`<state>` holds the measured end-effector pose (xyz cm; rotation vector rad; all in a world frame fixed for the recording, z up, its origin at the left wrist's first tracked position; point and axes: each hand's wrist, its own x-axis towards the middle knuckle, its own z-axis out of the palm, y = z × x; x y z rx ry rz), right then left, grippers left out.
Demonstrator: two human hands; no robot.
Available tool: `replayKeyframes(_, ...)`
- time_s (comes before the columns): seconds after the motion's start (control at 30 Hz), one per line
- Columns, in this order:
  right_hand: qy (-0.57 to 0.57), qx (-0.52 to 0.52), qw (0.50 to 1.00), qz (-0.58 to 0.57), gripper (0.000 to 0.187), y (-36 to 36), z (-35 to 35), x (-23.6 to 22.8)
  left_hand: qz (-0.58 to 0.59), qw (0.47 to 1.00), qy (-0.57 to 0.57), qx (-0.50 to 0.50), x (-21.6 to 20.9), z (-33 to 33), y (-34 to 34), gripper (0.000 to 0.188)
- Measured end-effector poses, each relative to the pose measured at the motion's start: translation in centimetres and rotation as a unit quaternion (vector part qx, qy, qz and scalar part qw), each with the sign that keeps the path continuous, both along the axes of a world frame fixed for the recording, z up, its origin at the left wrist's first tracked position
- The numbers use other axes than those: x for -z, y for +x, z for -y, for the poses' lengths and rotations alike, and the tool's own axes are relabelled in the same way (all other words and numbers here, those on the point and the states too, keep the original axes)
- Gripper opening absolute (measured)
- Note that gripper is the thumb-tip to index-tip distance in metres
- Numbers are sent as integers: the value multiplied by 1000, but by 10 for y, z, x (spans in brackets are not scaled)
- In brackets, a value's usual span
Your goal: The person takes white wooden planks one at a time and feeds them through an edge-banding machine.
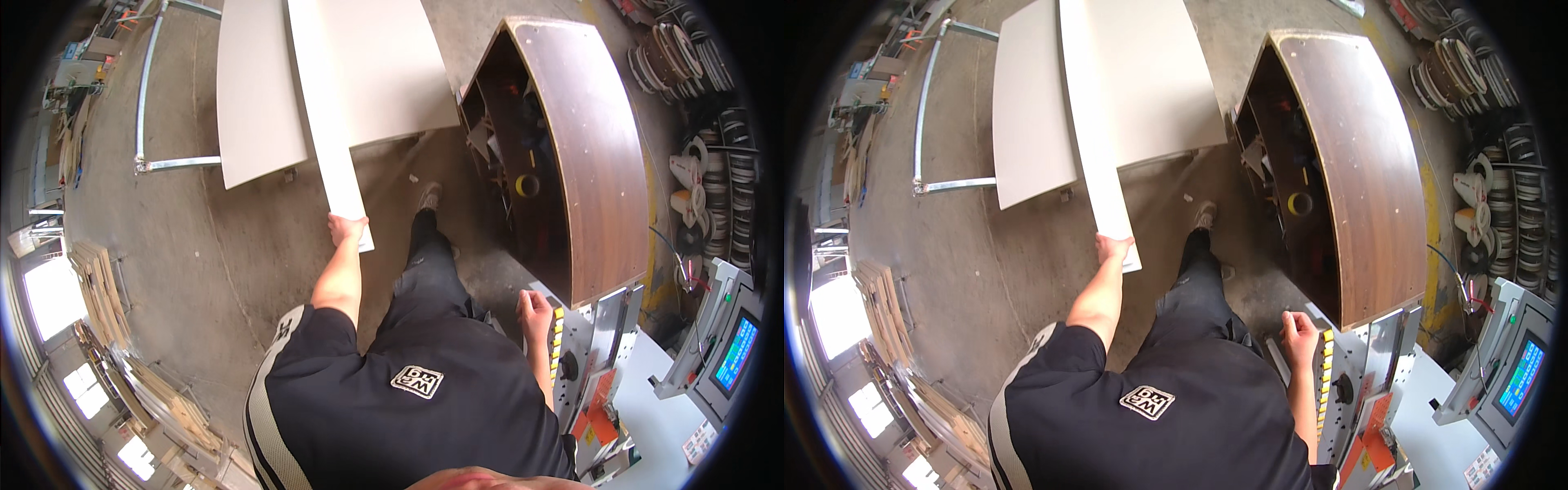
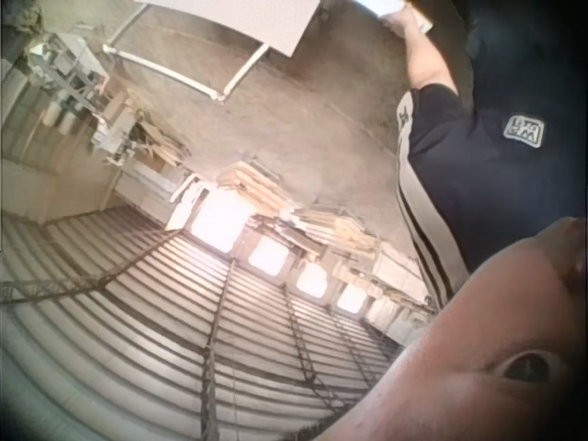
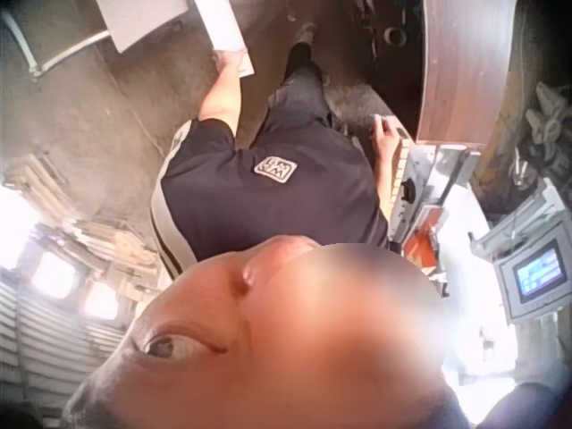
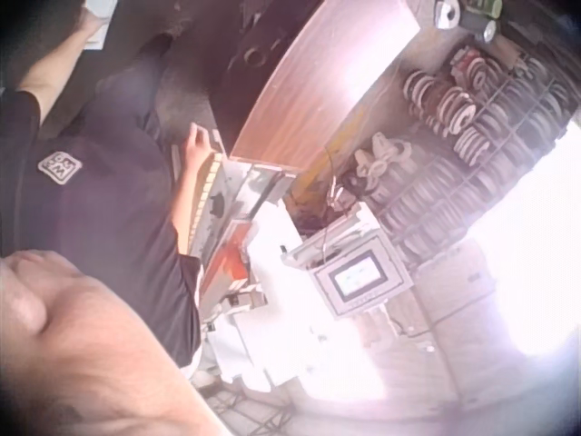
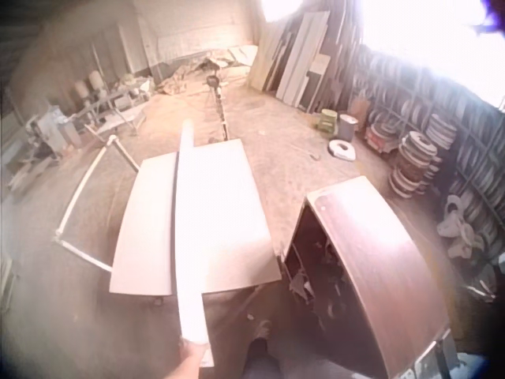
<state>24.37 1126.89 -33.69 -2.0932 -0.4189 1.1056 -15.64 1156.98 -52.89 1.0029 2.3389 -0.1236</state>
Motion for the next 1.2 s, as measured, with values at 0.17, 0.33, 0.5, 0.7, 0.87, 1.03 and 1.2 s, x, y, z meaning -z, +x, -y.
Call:
replayKeyframes(0.17, 23, -61, 997, -30, 18, -10, -43, -15, 85, 992, 52, 71, -40, 8, 0, 98)
replayKeyframes(0.33, 102, -132, 982, -87, 24, -22, -90, -17, 432, 902, -9, 20, -50, 11, 16, 52)
replayKeyframes(0.5, 98, -169, 971, -135, 47, -33, -113, -7, 648, 760, -38, 24, -146, 32, 124, 41)
replayKeyframes(0.7, 228, 129, 936, -236, 48, -6, -94, -13, 693, 690, -175, 113, -234, 73, 236, 40)
replayKeyframes(0.87, 334, 248, 898, -145, 36, 88, -66, -37, 710, 629, -225, 223, -250, 46, 312, 38)
replayKeyframes(1.03, 337, 308, 888, -53, 31, 198, -16, -68, 642, 662, -88, 376, -272, -45, 371, 36)
replayKeyframes(1.2, 292, 338, 895, 1, 35, 249, 30, -138, 409, 577, 263, 656, -287, -140, 412, 52)
